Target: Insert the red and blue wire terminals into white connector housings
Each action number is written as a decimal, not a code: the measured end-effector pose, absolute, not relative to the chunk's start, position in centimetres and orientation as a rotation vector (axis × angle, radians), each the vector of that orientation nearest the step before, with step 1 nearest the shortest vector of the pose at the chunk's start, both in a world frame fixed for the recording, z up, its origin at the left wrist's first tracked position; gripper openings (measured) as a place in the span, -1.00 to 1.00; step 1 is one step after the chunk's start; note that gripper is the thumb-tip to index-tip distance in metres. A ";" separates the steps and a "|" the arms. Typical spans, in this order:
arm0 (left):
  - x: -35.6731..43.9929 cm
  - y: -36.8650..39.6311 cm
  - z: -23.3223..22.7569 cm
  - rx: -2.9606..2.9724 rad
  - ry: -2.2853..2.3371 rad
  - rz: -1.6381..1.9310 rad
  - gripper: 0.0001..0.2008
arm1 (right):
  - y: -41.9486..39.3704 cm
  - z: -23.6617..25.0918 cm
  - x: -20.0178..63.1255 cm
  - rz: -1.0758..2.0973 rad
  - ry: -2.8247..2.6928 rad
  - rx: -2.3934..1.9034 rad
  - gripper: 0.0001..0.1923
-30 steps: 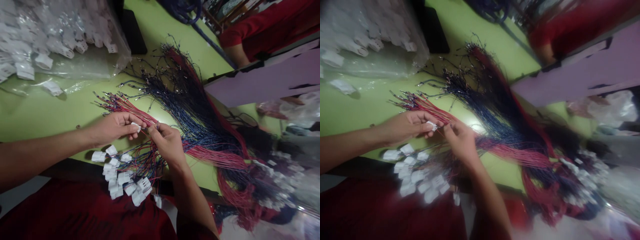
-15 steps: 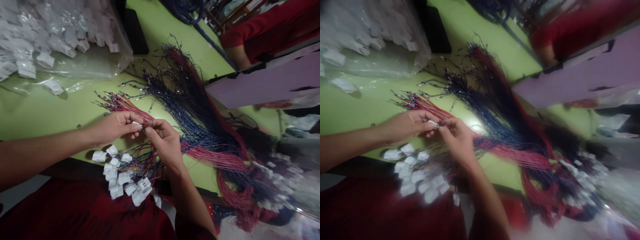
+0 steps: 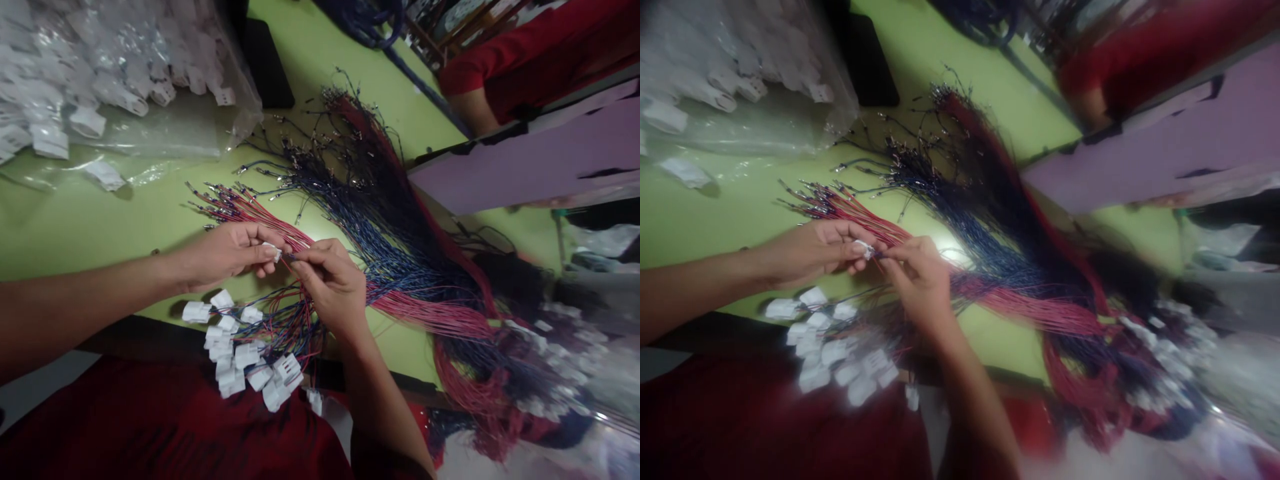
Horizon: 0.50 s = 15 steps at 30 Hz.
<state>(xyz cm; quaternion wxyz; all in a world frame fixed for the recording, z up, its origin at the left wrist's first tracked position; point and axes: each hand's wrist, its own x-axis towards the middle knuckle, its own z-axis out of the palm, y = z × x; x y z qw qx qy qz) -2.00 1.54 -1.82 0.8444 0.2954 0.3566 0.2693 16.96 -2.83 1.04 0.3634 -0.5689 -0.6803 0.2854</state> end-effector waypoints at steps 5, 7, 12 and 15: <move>-2.1 1.7 -1.6 0.610 0.760 0.551 -0.89 | -2.7 1.3 17.5 0.805 -1.805 -1.445 -0.89; -2.1 1.8 -1.6 0.612 0.749 0.558 -0.90 | -2.7 1.3 17.7 0.843 -1.854 -1.447 -0.86; -2.3 1.7 -1.8 0.597 0.701 0.586 -0.90 | -2.8 1.3 17.6 0.866 -1.872 -1.461 -0.85; -2.3 1.6 -1.8 0.622 0.703 0.581 -0.89 | -2.7 1.3 17.5 0.857 -1.848 -1.465 -0.84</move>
